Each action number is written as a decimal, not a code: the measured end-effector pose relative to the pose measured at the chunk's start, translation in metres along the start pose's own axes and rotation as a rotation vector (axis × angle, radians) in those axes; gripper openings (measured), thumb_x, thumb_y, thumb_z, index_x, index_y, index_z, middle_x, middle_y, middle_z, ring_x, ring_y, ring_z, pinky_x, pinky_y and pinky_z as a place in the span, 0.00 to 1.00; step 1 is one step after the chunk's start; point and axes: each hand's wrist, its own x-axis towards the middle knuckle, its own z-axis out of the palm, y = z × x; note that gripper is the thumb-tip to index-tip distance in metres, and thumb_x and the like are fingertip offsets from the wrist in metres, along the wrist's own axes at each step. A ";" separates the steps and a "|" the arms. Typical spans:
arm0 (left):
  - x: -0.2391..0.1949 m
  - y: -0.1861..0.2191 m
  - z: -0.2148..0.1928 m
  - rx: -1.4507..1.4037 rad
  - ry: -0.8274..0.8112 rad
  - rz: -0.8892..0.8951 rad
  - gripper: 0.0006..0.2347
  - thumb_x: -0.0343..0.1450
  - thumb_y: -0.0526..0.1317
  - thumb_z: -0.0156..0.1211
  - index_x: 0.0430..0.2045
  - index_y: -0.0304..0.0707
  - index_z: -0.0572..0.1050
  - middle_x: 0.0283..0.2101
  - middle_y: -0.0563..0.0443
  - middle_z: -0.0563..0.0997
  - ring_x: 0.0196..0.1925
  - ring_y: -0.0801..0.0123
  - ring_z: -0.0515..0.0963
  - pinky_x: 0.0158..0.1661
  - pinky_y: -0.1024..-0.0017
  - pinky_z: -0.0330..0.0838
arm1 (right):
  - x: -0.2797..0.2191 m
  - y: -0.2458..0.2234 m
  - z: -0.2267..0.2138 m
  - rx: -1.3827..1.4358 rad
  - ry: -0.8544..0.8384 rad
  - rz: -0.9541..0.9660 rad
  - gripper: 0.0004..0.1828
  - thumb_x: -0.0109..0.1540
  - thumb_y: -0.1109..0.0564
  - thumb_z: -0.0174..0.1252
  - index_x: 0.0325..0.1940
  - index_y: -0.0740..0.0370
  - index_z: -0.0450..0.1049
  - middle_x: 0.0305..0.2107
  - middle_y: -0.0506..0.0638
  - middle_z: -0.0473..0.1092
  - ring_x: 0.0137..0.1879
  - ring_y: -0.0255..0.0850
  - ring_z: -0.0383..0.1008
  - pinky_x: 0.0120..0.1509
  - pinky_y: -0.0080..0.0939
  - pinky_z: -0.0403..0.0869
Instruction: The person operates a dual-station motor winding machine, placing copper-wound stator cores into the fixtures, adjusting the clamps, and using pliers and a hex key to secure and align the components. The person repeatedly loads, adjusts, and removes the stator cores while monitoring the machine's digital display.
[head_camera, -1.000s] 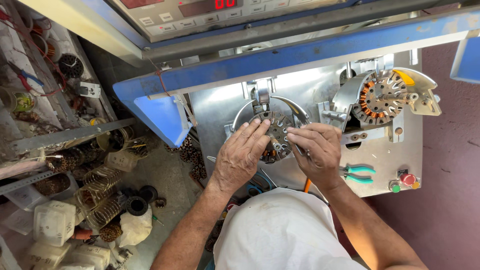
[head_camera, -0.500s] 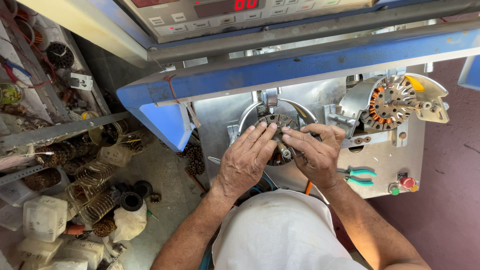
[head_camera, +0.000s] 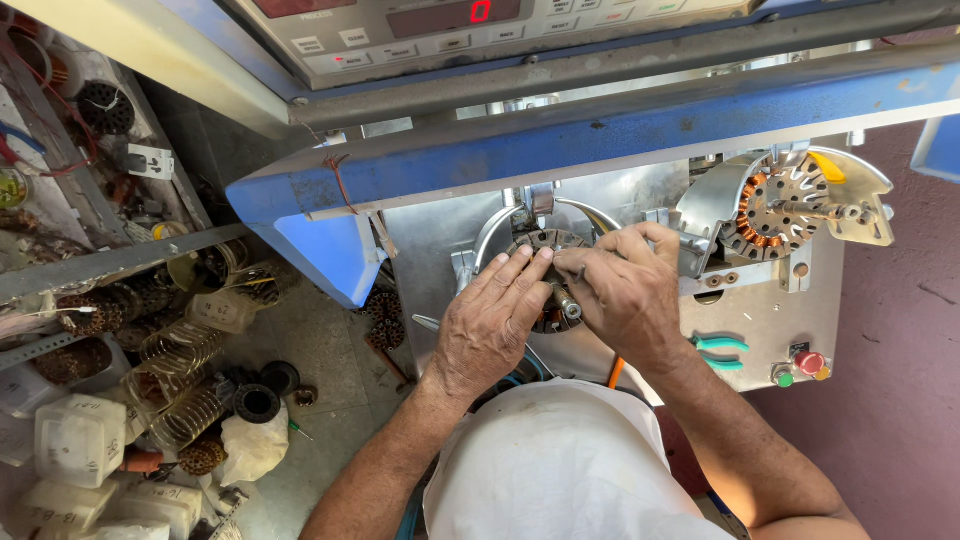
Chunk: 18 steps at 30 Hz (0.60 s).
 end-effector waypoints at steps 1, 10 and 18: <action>0.000 0.000 0.000 -0.005 0.001 -0.002 0.07 0.76 0.30 0.53 0.46 0.37 0.69 0.65 0.44 0.75 0.69 0.55 0.73 0.69 0.57 0.67 | 0.003 0.000 0.000 0.004 -0.012 0.011 0.06 0.60 0.57 0.69 0.41 0.51 0.81 0.31 0.39 0.78 0.43 0.37 0.72 0.60 0.49 0.60; -0.001 0.001 -0.006 -0.015 0.000 0.009 0.09 0.76 0.31 0.54 0.49 0.38 0.68 0.65 0.43 0.74 0.70 0.56 0.72 0.70 0.57 0.66 | 0.005 0.005 0.001 0.121 0.013 0.065 0.06 0.59 0.58 0.69 0.40 0.53 0.81 0.32 0.44 0.78 0.44 0.38 0.74 0.64 0.52 0.62; -0.030 0.010 -0.009 -0.001 0.131 -0.022 0.20 0.75 0.28 0.57 0.61 0.42 0.65 0.68 0.45 0.72 0.72 0.56 0.69 0.73 0.58 0.63 | 0.006 0.016 -0.022 0.850 0.272 0.351 0.06 0.70 0.65 0.54 0.49 0.61 0.74 0.46 0.50 0.77 0.54 0.35 0.79 0.63 0.43 0.79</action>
